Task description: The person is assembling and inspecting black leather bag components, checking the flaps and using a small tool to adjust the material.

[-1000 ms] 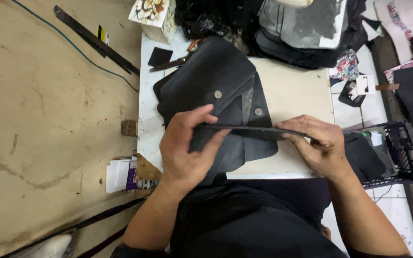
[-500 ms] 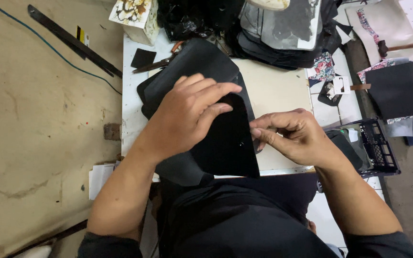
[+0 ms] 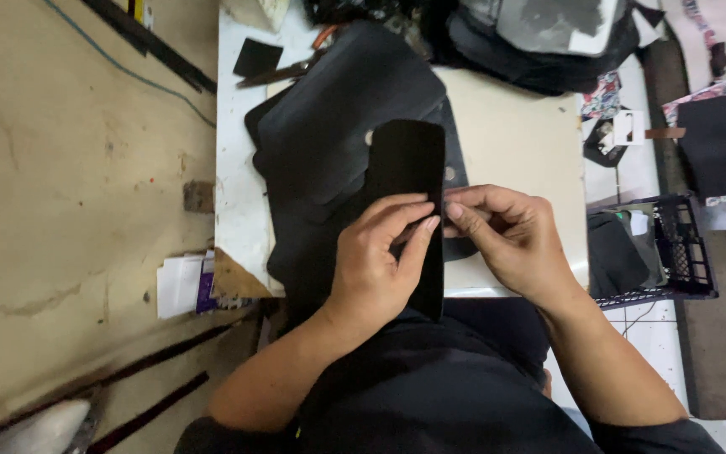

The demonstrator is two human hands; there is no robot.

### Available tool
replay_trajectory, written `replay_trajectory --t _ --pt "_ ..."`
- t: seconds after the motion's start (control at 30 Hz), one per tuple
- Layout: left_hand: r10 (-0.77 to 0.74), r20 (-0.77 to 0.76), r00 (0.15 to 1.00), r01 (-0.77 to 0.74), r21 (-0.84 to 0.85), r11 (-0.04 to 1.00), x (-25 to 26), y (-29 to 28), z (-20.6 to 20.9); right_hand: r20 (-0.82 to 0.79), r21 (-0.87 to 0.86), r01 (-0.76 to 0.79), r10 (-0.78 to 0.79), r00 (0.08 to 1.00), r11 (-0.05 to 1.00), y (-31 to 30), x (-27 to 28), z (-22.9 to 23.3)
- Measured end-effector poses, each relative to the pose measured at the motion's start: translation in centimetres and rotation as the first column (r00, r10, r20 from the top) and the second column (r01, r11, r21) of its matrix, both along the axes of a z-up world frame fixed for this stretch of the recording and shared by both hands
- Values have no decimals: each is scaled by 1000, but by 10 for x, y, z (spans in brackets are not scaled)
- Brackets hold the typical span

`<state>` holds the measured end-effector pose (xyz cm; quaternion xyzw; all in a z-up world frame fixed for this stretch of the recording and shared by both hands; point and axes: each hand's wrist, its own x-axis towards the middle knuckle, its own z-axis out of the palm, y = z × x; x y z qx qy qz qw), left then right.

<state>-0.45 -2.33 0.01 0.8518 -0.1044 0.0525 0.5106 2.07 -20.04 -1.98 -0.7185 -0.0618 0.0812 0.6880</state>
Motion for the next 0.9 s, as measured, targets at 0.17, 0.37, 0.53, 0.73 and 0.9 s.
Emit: replay_trajectory --t 0.17,0.37,0.53,0.73,0.9 --pt "74 -21 997 -76 -185 980 2 -1 1 105 -54 52 -47 993 997 8 -7 3" --pt "58 -75 995 -75 -248 966 3 0 -1 169 -110 68 -49 984 992 8 -9 13" --pt "57 -99 993 -79 -237 968 4 -1 14 210 -85 48 -30 977 995 7 -9 13" --pt "61 -147 987 -97 -252 963 5 1 5 230 -73 52 -34 973 996 8 -11 9" --pt "76 -228 971 -144 -300 943 5 0 -1 272 -101 60 -30 962 993 9 -14 16"
